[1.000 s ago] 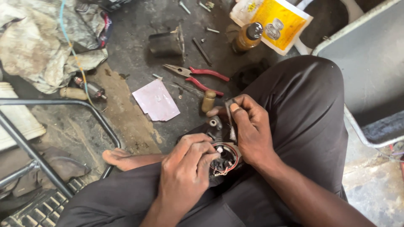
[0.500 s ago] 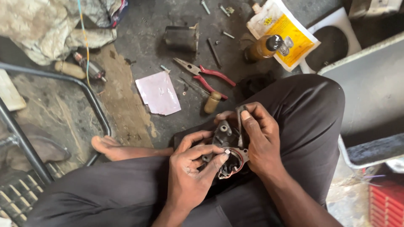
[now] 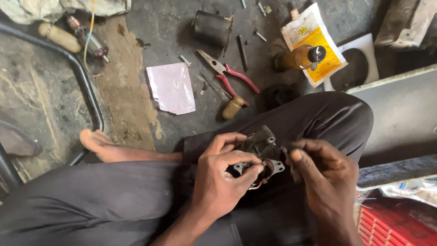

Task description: The person sits on the workshop floor and works on a small engine housing in their lap, fitting a gasket and pressing components into the housing by hand. They turn the part over and press pieces into place, with pliers and other parts laid out on the floor nearby.

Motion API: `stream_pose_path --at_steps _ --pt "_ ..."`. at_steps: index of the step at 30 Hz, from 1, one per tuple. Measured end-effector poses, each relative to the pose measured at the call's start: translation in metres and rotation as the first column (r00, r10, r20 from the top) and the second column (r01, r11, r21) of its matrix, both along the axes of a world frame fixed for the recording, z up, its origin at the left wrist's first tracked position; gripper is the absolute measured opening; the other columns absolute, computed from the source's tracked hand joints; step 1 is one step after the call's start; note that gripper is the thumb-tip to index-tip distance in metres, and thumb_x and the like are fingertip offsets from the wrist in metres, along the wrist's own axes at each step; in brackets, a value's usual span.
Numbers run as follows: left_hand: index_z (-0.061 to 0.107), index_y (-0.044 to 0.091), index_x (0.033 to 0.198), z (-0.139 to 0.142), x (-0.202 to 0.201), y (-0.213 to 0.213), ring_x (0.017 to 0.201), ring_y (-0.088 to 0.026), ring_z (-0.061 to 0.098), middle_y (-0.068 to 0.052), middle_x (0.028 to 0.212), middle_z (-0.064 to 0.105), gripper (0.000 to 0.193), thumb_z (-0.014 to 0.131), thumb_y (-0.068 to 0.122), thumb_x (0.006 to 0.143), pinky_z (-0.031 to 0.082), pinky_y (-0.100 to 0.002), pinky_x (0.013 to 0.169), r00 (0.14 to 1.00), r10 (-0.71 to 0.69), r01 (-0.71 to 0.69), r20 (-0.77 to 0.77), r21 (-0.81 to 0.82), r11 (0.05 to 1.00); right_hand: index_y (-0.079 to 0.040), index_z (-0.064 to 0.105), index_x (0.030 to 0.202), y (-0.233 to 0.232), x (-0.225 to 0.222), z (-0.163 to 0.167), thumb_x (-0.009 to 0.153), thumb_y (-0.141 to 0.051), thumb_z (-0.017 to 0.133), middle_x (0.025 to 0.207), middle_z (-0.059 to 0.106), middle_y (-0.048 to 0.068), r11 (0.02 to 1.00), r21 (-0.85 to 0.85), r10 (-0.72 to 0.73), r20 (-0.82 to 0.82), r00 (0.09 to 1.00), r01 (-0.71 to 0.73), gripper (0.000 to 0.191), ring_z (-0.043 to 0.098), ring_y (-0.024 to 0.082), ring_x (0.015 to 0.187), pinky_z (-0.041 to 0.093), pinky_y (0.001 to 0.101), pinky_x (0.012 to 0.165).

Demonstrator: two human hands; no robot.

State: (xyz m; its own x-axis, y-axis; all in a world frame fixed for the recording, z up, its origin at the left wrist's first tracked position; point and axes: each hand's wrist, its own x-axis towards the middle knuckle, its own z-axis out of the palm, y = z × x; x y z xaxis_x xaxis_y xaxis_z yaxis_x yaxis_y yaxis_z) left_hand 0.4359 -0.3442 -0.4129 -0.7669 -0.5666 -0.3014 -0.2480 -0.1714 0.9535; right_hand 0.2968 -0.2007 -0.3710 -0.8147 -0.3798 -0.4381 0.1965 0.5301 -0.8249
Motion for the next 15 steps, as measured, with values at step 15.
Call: stream_pose_path --at_steps 15 --pt "0.079 0.003 0.094 -0.004 -0.003 -0.002 0.117 -0.034 0.074 -0.024 0.13 0.07 0.021 0.084 0.008 0.074 0.059 -0.039 0.1 0.999 0.037 -0.037 -0.004 -0.088 0.995 0.006 0.071 0.087 -0.016 0.03 -0.014 0.087 -0.002 0.078 0.062 0.068 0.006 0.998 0.058 0.015 0.033 0.999 -0.017 0.01 0.06 0.008 0.048 0.043 0.0226 0.041"
